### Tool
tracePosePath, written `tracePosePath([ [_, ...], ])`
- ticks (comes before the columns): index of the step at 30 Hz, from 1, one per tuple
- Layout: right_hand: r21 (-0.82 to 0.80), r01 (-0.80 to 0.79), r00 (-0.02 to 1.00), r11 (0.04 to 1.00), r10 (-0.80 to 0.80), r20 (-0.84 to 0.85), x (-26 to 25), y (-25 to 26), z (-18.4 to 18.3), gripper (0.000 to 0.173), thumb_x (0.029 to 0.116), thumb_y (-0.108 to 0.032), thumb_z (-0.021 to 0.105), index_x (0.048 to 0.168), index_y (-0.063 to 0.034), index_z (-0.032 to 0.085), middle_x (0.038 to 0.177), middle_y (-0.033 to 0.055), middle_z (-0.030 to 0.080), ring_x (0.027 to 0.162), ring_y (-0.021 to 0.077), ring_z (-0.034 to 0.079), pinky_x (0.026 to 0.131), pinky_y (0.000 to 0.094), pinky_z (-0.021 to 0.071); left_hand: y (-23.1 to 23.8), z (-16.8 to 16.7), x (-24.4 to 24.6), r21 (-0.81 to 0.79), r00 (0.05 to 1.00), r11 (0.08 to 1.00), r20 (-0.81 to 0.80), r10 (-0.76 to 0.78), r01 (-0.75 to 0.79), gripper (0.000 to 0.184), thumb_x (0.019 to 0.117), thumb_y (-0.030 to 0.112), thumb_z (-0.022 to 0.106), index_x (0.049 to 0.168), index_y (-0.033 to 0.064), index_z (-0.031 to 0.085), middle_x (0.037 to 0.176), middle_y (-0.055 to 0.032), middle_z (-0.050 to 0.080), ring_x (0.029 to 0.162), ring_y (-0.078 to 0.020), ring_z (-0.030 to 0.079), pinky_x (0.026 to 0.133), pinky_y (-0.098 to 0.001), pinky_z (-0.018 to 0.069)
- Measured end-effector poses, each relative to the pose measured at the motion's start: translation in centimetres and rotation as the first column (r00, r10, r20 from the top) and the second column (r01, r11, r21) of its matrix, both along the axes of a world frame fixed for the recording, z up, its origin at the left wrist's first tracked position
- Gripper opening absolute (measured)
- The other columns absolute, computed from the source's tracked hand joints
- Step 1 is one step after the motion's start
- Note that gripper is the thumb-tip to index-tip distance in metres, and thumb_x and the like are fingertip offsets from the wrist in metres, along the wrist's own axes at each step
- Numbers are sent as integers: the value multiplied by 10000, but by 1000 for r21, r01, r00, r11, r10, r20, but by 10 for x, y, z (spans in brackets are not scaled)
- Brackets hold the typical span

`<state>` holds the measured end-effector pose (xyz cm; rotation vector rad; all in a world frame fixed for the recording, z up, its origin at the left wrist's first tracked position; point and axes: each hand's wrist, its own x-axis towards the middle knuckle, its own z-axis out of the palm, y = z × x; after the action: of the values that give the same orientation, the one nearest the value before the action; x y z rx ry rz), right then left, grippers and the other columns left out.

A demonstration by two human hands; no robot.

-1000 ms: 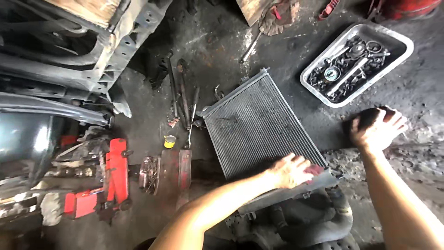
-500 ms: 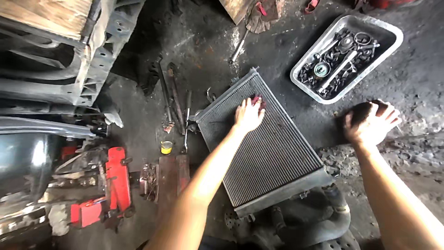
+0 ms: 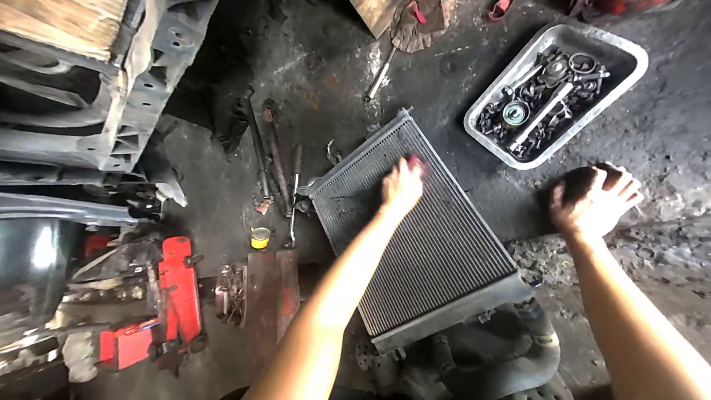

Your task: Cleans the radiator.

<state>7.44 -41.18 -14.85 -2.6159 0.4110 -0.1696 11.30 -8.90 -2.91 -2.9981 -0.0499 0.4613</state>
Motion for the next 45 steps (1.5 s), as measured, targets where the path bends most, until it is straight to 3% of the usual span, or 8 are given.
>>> tracePosePath([
  [4, -18, 17, 1000, 1000, -17, -22, 0, 0, -1, 638, 877, -516, 508, 1295, -37, 561, 1471, 281, 467, 1396, 506, 392, 1067, 699, 298, -13, -5, 0, -20, 994, 994, 12, 112, -112, 431, 980, 313, 613, 1361, 112, 640, 1435, -258, 532, 1086, -415, 671, 860, -560, 569],
  [11, -20, 8, 1000, 1000, -7, 24, -2, 0, -4, 657, 886, -511, 489, 1288, 3, 561, 1447, 324, 477, 1386, 548, 390, 1046, 723, 299, -8, -6, -62, -245, 801, 763, 162, -576, 598, 302, 884, 165, 708, 1172, 91, 763, 1143, -253, 705, 951, -414, 727, 710, -535, 597],
  [17, -24, 29, 1000, 999, -29, 3, 1, 0, -3, 648, 881, -525, 484, 1288, -27, 565, 1462, 287, 478, 1405, 506, 390, 1064, 703, 299, -7, -5, 21, -31, 999, 998, 20, 51, -50, 413, 967, 298, 623, 1349, 146, 666, 1426, -226, 553, 1071, -395, 680, 844, -561, 566],
  [24, -12, 22, 1000, 1000, -22, 15, 0, 1, -4, 656, 876, -525, 492, 1281, -14, 569, 1451, 302, 483, 1392, 530, 392, 1056, 711, 297, -16, -3, -81, -270, 777, 731, 147, -612, 627, 322, 861, 193, 720, 1152, 61, 762, 1120, -224, 719, 947, -391, 731, 707, -518, 600],
  [31, -13, 31, 999, 999, -31, 7, 0, 1, -3, 630, 870, -517, 499, 1269, -35, 572, 1456, 275, 488, 1401, 503, 397, 1057, 701, 306, -9, -7, 2, -1, 998, 999, 46, 43, -43, 425, 963, 302, 646, 1346, 119, 665, 1445, -223, 544, 1105, -401, 665, 837, -558, 569],
  [37, 17, 30, 999, 999, -30, -19, 0, 1, 1, 661, 860, -509, 510, 1298, -17, 567, 1474, 304, 463, 1408, 521, 382, 1069, 711, 286, -12, -1, -74, -215, 843, 816, 117, -524, 537, 297, 876, 181, 697, 1133, 48, 762, 1151, -215, 712, 980, -389, 724, 725, -518, 599],
  [42, -3, 22, 999, 1000, -22, -31, 0, 1, -1, 639, 873, -507, 516, 1300, -34, 560, 1477, 291, 462, 1416, 517, 373, 1077, 716, 283, 2, 1, 13, 21, 1000, 1000, -23, 6, -6, 427, 980, 308, 609, 1366, 132, 658, 1464, -206, 546, 1173, -399, 645, 878, -572, 548],
  [45, 7, 41, 998, 999, -41, -37, 1, 3, 0, 656, 859, -519, 515, 1309, -43, 557, 1486, 286, 457, 1427, 506, 368, 1080, 711, 283, -24, -3, -22, -61, 999, 997, -15, -41, 40, 403, 933, 285, 679, 1275, 73, 693, 1455, -228, 540, 1126, -404, 662, 855, -560, 572],
])
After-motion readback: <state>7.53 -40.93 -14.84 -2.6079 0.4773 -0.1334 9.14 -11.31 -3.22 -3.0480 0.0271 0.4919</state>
